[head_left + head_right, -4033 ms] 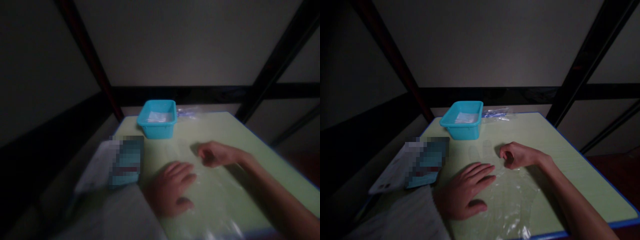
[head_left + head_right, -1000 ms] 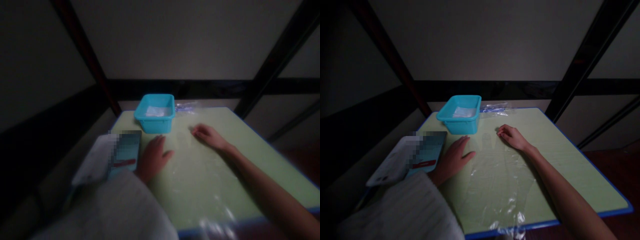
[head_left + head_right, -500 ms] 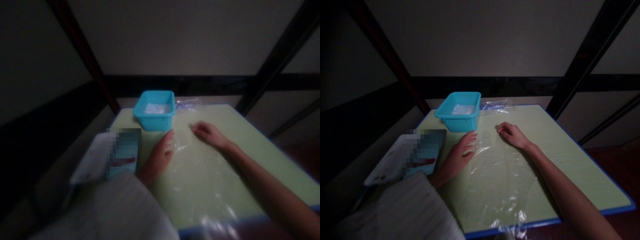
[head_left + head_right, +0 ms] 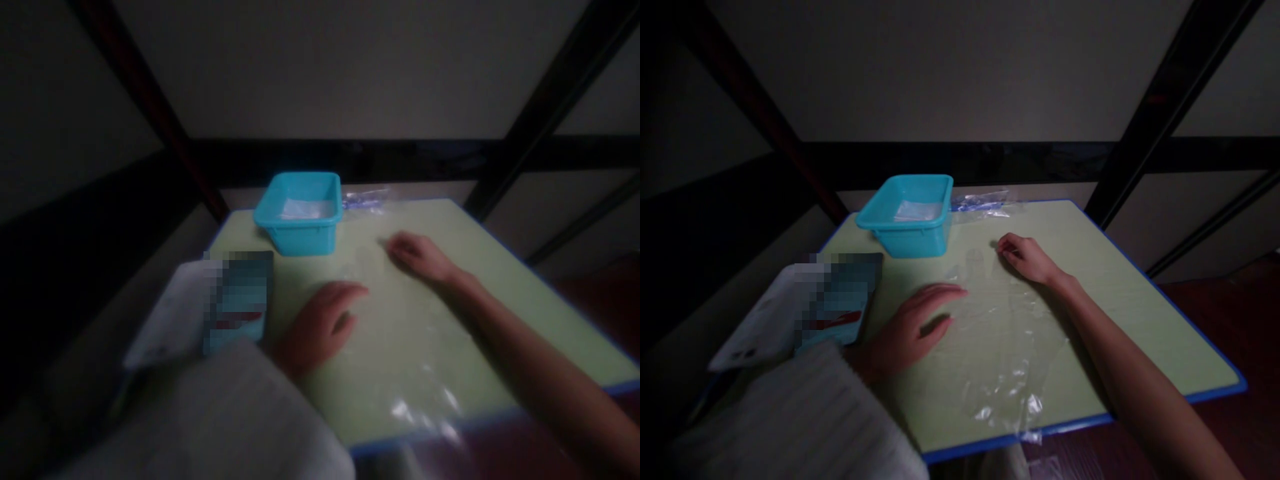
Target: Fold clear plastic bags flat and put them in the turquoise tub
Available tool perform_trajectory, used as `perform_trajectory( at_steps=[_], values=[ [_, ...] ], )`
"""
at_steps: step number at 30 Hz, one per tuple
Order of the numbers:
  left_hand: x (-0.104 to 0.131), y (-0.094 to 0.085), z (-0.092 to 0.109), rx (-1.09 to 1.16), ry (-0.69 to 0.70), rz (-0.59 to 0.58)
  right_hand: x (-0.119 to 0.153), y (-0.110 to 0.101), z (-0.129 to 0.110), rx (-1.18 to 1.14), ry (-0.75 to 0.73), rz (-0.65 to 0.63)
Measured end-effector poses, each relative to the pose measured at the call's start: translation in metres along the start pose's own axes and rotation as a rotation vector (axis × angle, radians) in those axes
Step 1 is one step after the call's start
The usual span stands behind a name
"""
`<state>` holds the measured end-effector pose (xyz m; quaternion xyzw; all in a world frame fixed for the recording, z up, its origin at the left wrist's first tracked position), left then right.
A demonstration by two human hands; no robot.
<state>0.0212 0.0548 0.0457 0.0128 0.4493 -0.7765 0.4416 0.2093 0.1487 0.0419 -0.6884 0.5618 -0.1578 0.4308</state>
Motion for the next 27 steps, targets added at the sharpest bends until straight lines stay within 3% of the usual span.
perform_trajectory(
  at_steps=[4, 7, 12, 16, 19, 22, 24, 27],
  values=[
    [0.008, 0.021, 0.026, -0.029, 0.183, -0.266, 0.001, -0.014, 0.010, 0.134, 0.053, 0.055],
    [0.009, 0.026, 0.028, -0.087, 0.212, -0.322, 0.003, -0.024, 0.017, 0.326, 0.095, 0.083],
    [-0.001, 0.012, 0.014, -0.197, 0.137, -0.193, 0.009, -0.029, 0.025, 0.628, 0.188, 0.033],
    [-0.007, -0.011, -0.004, -0.450, 0.011, -0.011, 0.013, -0.029, 0.024, 0.704, 0.216, 0.005],
    [-0.006, -0.025, -0.014, -0.587, -0.072, 0.103, 0.012, -0.028, 0.014, 0.687, 0.151, 0.002],
    [-0.002, -0.020, -0.009, -0.407, -0.020, 0.092, 0.010, -0.020, -0.010, 0.506, -0.032, -0.065],
    [0.000, -0.007, 0.000, -0.170, 0.023, -0.002, 0.013, -0.009, -0.031, 0.317, -0.151, -0.181],
    [0.005, 0.013, 0.007, 0.114, -0.045, -0.148, 0.021, 0.007, -0.056, 0.088, -0.223, -0.363]
  ],
)
Point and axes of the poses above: each hand's wrist, its own x-axis away from the middle knuckle, its own y-axis out of the palm, z = x × y, the point moved 8 cm from there along -x, towards the middle knuckle, and after that the axes turned 6 degrees about x, right-handed, at the moved point
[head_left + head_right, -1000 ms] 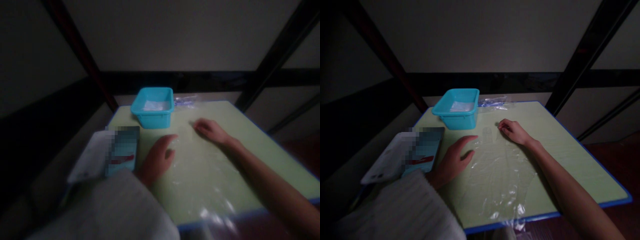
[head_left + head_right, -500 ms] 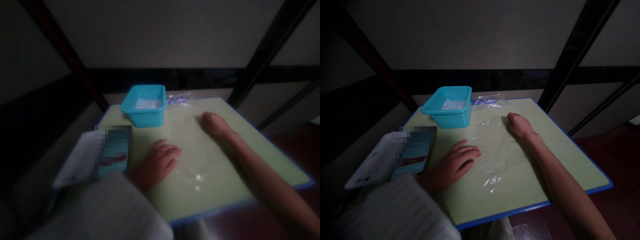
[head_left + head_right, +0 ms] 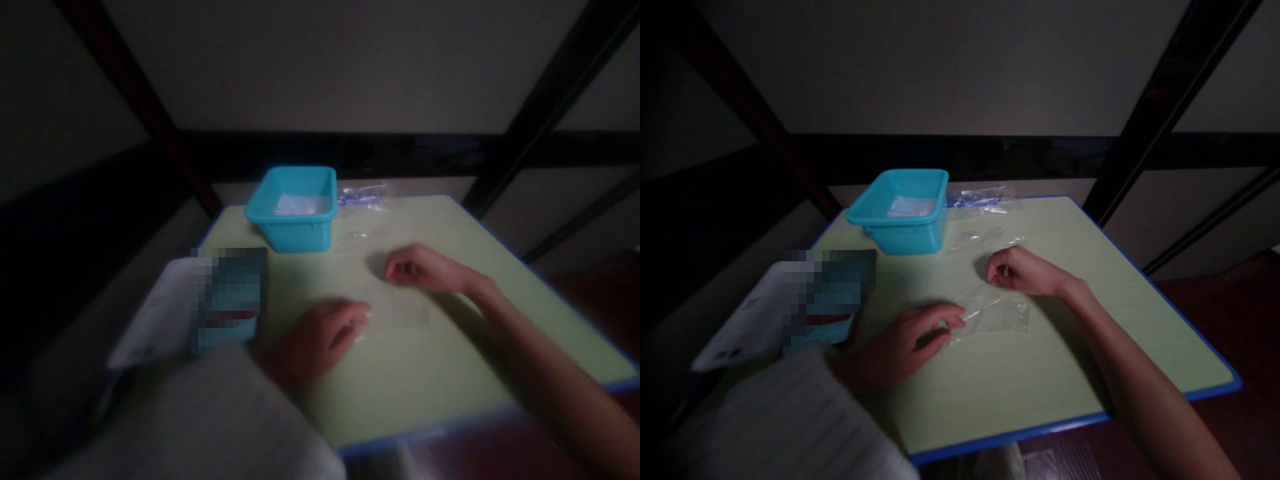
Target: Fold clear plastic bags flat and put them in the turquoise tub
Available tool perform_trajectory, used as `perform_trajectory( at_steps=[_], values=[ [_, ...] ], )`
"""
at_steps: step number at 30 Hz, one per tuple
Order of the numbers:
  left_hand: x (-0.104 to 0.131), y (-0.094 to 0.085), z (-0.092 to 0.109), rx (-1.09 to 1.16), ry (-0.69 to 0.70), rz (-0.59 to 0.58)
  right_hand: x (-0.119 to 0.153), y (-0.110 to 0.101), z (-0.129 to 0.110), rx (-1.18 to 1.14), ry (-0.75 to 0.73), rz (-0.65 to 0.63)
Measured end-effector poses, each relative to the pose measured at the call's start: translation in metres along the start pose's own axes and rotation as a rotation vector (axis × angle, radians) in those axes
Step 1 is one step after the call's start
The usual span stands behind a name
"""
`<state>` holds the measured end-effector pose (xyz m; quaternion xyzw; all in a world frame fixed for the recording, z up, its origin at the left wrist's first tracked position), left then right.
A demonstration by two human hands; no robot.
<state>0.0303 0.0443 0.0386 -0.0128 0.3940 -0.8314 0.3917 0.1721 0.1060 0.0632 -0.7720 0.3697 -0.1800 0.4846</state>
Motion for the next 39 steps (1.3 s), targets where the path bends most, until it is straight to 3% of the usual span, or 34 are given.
perform_trajectory(
  at_steps=[3, 7, 11, 13, 17, 24, 32, 37, 39],
  values=[
    [0.000, 0.004, -0.008, 0.106, -0.135, 0.013, 0.000, 0.012, -0.015, -0.149, -0.025, -0.103],
    [-0.002, -0.007, -0.023, 0.081, -0.247, 0.109, 0.001, 0.021, -0.021, -0.260, -0.027, -0.182],
    [-0.001, -0.017, -0.029, 0.014, -0.295, 0.167, 0.002, 0.030, -0.020, -0.456, 0.009, -0.256],
    [-0.002, -0.017, -0.025, -0.034, -0.246, 0.163, 0.002, 0.035, -0.018, -0.532, 0.024, -0.285],
    [-0.002, -0.004, -0.010, -0.135, -0.066, 0.033, 0.003, 0.042, -0.015, -0.615, 0.038, -0.334],
    [0.003, 0.023, -0.013, -0.384, 0.027, -0.264, 0.007, 0.047, -0.010, -0.713, 0.082, -0.435],
    [0.004, 0.022, -0.014, -0.460, 0.046, -0.319, 0.032, 0.052, -0.003, -0.709, 0.207, -0.683],
    [0.004, 0.019, -0.016, -0.429, 0.065, -0.343, 0.035, 0.046, -0.004, -0.556, 0.175, -0.707],
    [0.004, 0.016, -0.018, -0.412, 0.075, -0.339, 0.033, 0.039, -0.010, -0.484, 0.113, -0.650]
  ],
)
Point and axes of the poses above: each hand's wrist, its own x-axis away from the middle knuckle, its own y-axis out of the palm, z = x × y, the point moved 8 cm from there along -x, towards the middle knuckle, and after that the axes turned 6 degrees about x, right-handed, at the moved point
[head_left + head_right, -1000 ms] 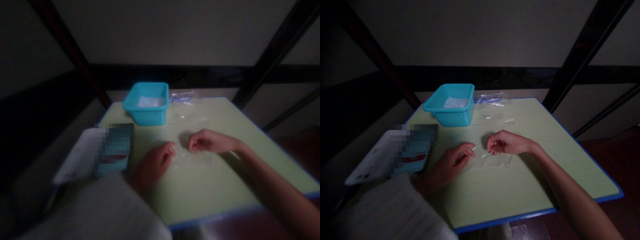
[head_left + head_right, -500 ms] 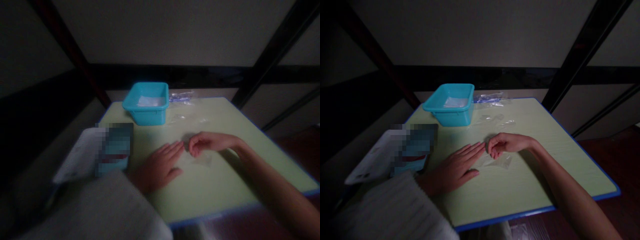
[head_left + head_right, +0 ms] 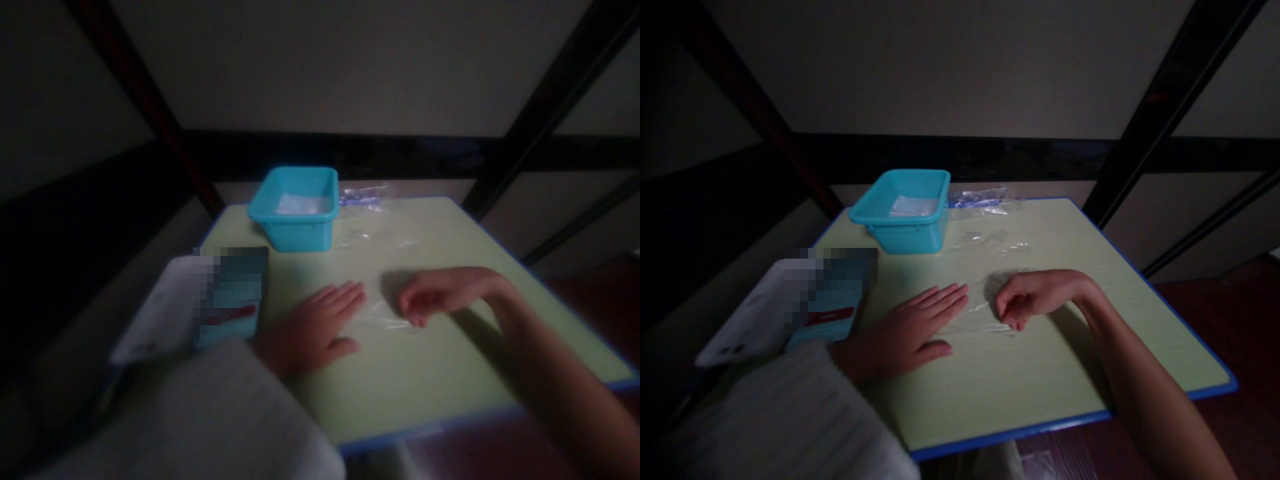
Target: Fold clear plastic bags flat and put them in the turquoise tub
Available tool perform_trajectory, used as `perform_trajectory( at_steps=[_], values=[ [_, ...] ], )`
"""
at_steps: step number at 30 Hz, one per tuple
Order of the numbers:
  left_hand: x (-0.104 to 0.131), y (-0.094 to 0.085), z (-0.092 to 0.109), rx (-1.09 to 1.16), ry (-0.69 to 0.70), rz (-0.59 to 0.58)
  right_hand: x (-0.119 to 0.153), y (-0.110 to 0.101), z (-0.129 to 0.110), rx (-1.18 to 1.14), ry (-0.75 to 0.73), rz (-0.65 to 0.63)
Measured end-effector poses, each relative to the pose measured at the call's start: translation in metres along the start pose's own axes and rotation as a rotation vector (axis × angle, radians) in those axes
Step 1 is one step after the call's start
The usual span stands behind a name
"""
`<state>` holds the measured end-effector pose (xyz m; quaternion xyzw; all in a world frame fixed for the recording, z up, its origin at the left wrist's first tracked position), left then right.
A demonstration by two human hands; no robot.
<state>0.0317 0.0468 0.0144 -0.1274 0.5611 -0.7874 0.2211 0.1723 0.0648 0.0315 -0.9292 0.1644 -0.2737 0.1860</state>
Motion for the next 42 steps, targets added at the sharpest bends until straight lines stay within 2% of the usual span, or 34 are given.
perform_trajectory(
  at_steps=[3, 6, 9, 13, 17, 26, 34, 42],
  values=[
    [0.002, -0.003, -0.003, 0.023, 0.008, 0.013, 0.009, -0.006, -0.025, 0.233, -0.124, 0.222],
    [0.003, -0.006, -0.003, 0.042, 0.013, 0.041, 0.019, 0.001, -0.041, 0.502, -0.170, 0.464],
    [0.002, -0.008, -0.001, 0.058, -0.002, 0.056, 0.021, 0.024, -0.042, 0.828, -0.210, 0.560],
    [0.002, -0.007, -0.002, 0.063, -0.024, 0.029, 0.020, 0.038, -0.034, 1.001, -0.292, 0.665],
    [0.003, -0.003, -0.004, 0.047, -0.019, 0.007, 0.020, 0.039, -0.032, 1.052, -0.316, 0.694],
    [0.003, -0.006, -0.003, 0.063, -0.001, 0.037, 0.021, 0.035, -0.030, 0.919, -0.293, 0.665],
    [0.004, -0.008, -0.002, 0.069, 0.012, 0.068, 0.025, 0.034, -0.031, 1.084, -0.331, 0.785],
    [0.003, -0.009, -0.001, 0.069, -0.001, 0.040, 0.051, 0.017, -0.028, 0.962, -0.253, 0.873]
  ],
)
Point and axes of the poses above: each hand's wrist, its own x-axis away from the middle knuckle, its own y-axis out of the palm, z = x × y, the point moved 8 cm from there along -x, towards the middle knuckle, and after that the axes turned 6 degrees about x, right-handed, at the moved point
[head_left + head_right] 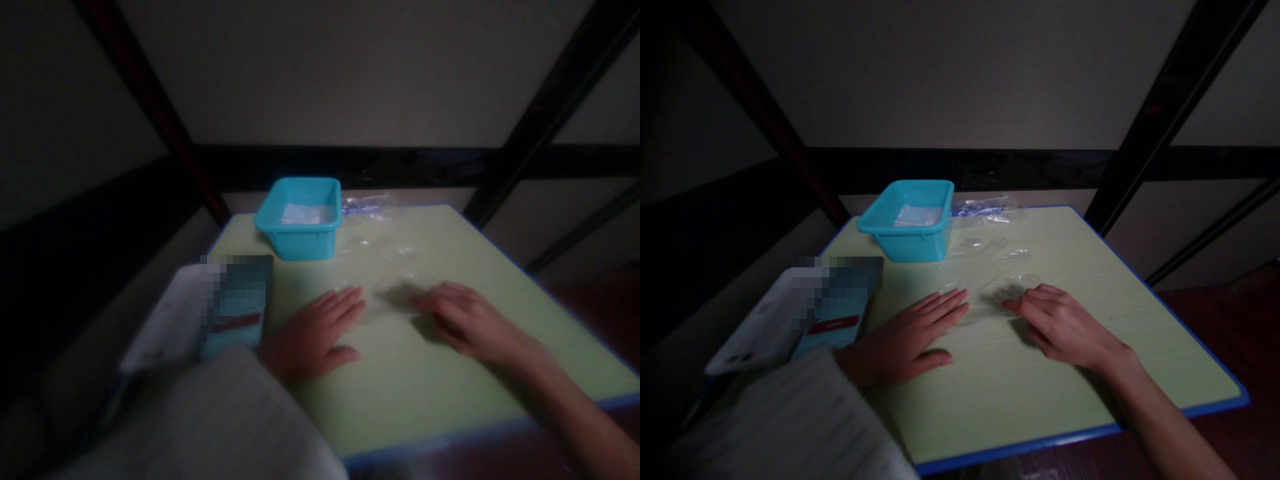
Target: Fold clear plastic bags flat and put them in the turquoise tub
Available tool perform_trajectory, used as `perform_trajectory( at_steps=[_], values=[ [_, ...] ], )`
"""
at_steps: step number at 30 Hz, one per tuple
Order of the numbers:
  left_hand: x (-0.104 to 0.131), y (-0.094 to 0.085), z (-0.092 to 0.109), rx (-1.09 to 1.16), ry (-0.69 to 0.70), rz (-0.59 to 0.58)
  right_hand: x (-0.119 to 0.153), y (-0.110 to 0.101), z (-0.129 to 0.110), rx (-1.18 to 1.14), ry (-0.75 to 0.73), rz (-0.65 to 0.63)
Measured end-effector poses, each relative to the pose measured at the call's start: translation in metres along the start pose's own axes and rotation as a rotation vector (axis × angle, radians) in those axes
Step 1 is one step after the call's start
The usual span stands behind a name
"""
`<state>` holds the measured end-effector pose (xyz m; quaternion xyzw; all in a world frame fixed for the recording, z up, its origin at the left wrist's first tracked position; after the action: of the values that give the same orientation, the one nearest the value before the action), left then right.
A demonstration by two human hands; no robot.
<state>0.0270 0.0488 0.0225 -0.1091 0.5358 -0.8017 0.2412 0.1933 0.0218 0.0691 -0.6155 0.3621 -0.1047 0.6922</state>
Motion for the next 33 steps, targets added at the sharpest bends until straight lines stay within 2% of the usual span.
perform_trajectory(
  at_steps=[5, 9, 15, 17, 20, 24, 27, 33],
  values=[
    [0.001, 0.000, 0.000, 0.004, 0.015, 0.015, 0.002, -0.016, 0.003, -0.037, 0.058, 0.120],
    [0.001, 0.000, 0.002, -0.006, 0.036, 0.033, -0.002, -0.017, -0.001, -0.163, 0.068, 0.107],
    [0.000, -0.005, 0.008, -0.047, 0.051, 0.034, -0.008, 0.013, -0.004, -0.415, 0.125, -0.175],
    [-0.002, -0.008, 0.013, -0.050, 0.064, 0.059, -0.008, 0.021, -0.005, -0.457, 0.125, -0.223],
    [-0.008, -0.007, 0.027, -0.019, 0.109, 0.078, -0.009, 0.025, -0.006, -0.518, 0.116, -0.207],
    [-0.016, 0.010, 0.043, 0.014, 0.147, 0.016, -0.010, 0.023, -0.009, -0.626, 0.082, -0.124],
    [-0.018, 0.020, 0.046, 0.046, 0.162, -0.005, -0.012, 0.023, -0.011, -0.717, 0.063, -0.082],
    [-0.017, 0.021, 0.041, 0.084, 0.136, -0.017, -0.017, 0.042, -0.013, -0.847, 0.098, -0.179]
  ],
)
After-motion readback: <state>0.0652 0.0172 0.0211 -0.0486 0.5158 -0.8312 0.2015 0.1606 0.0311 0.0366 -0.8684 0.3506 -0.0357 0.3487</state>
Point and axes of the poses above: each hand's wrist, its own x-axis away from the middle knuckle, its own y-axis out of the palm, z = x × y, the point moved 8 cm from there along -x, towards the middle knuckle, and after that the axes turned 6 degrees about x, right-handed, at the moved point
